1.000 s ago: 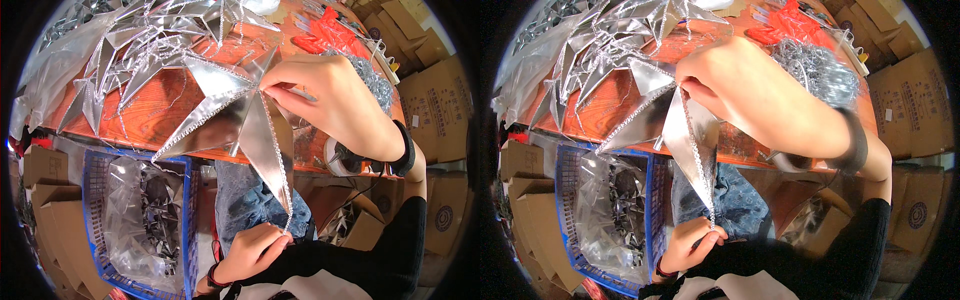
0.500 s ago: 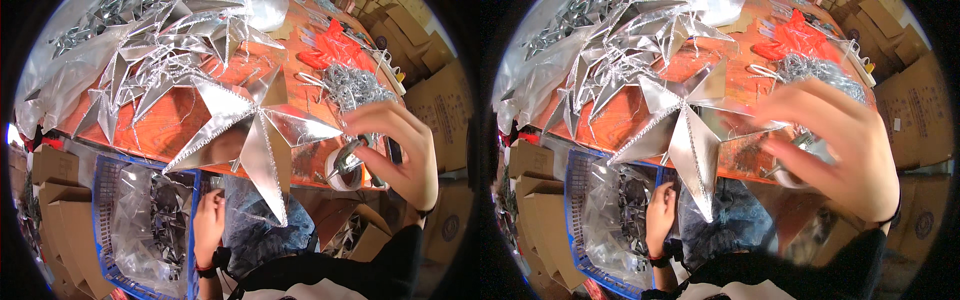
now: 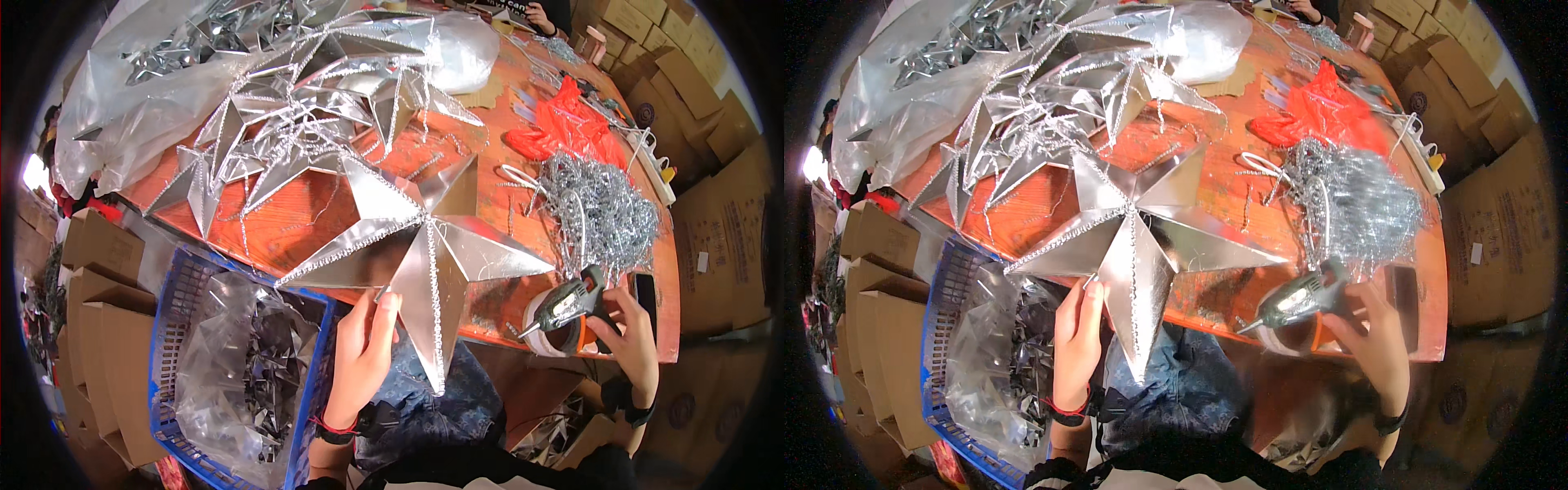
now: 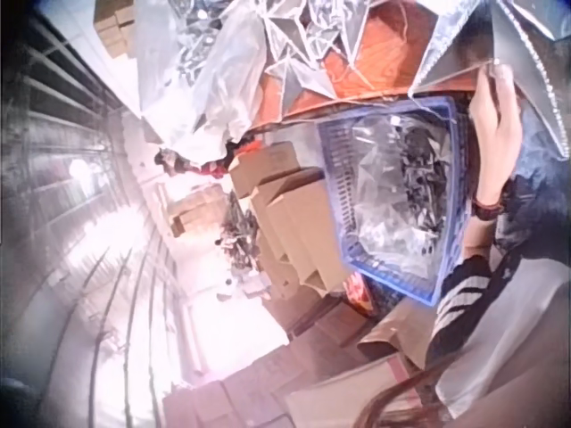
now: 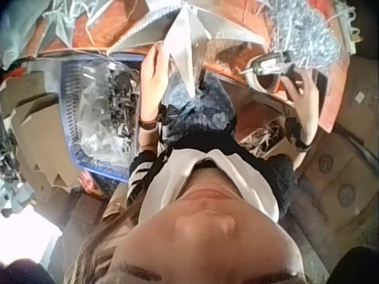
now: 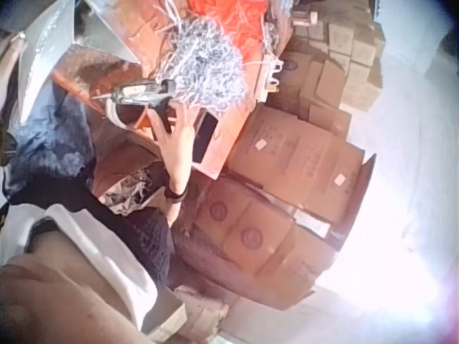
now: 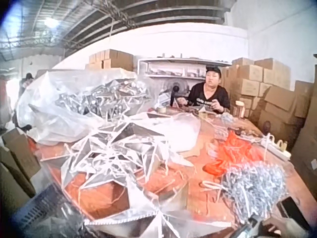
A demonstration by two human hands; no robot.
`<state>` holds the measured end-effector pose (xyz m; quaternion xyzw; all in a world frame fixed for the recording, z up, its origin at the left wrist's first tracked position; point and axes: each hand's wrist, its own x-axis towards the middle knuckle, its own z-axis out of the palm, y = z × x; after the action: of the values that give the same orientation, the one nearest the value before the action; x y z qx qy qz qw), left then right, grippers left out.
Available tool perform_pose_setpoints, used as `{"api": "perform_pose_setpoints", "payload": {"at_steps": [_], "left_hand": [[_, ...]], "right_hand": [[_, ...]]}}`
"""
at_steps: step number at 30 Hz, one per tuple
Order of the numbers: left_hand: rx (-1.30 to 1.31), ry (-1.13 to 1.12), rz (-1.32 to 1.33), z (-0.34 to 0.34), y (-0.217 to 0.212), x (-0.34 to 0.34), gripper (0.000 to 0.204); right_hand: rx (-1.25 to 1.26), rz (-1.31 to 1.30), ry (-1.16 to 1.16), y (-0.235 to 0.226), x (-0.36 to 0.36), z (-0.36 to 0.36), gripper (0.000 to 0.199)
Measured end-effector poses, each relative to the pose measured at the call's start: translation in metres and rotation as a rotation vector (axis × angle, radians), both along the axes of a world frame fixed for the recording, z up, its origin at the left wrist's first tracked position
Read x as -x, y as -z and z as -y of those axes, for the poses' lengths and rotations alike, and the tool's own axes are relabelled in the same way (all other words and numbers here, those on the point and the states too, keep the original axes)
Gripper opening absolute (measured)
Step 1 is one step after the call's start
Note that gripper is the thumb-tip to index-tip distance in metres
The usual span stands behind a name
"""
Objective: Gluing decorative bead strands onto the edges of large silver-colored stars using a hot glue gun.
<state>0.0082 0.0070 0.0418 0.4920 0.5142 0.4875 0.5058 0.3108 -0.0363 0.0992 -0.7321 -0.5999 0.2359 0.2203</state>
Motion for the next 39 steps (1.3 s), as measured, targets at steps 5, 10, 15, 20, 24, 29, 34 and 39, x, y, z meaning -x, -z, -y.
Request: {"api": "perform_pose_setpoints", "payload": {"at_steps": [5, 10, 15, 20, 24, 29, 34, 39], "left_hand": [[0.024, -0.026, 0.107, 0.002, -0.007, 0.002, 0.024], [0.017, 0.036, 0.092, -0.008, -0.001, 0.024, 0.025], [0.018, 0.016, 0.060, -0.001, -0.003, 0.042, 0.026], [-0.059, -0.150, 0.016, 0.018, 0.000, 0.044, 0.027], [-0.037, 0.024, 0.057, 0.021, -0.007, 0.061, 0.027], [-0.128, 0.124, 0.038, 0.006, -0.011, 0.053, 0.025], [-0.114, 0.130, 0.077, -0.016, 0.003, 0.048, 0.021], [-0.077, 0.204, 0.193, -0.038, 0.010, 0.047, 0.021]], "right_hand": [[-0.008, -0.047, -0.090, 0.016, -0.020, 0.005, 0.025], [-0.029, -0.340, -0.023, 0.005, -0.011, 0.008, 0.046], [-0.039, -0.458, 0.040, 0.012, -0.033, 0.019, 0.051], [-0.187, -0.461, 0.254, 0.010, -0.030, 0.033, 0.048], [-0.144, -0.495, 0.234, 0.004, -0.028, 0.030, 0.048], [-0.233, -0.464, 0.309, 0.013, -0.029, 0.028, 0.049], [-0.183, -0.544, 0.292, 0.012, -0.031, 0.030, 0.051], [-0.206, -0.520, 0.281, 0.002, -0.020, 0.029, 0.044]]}}
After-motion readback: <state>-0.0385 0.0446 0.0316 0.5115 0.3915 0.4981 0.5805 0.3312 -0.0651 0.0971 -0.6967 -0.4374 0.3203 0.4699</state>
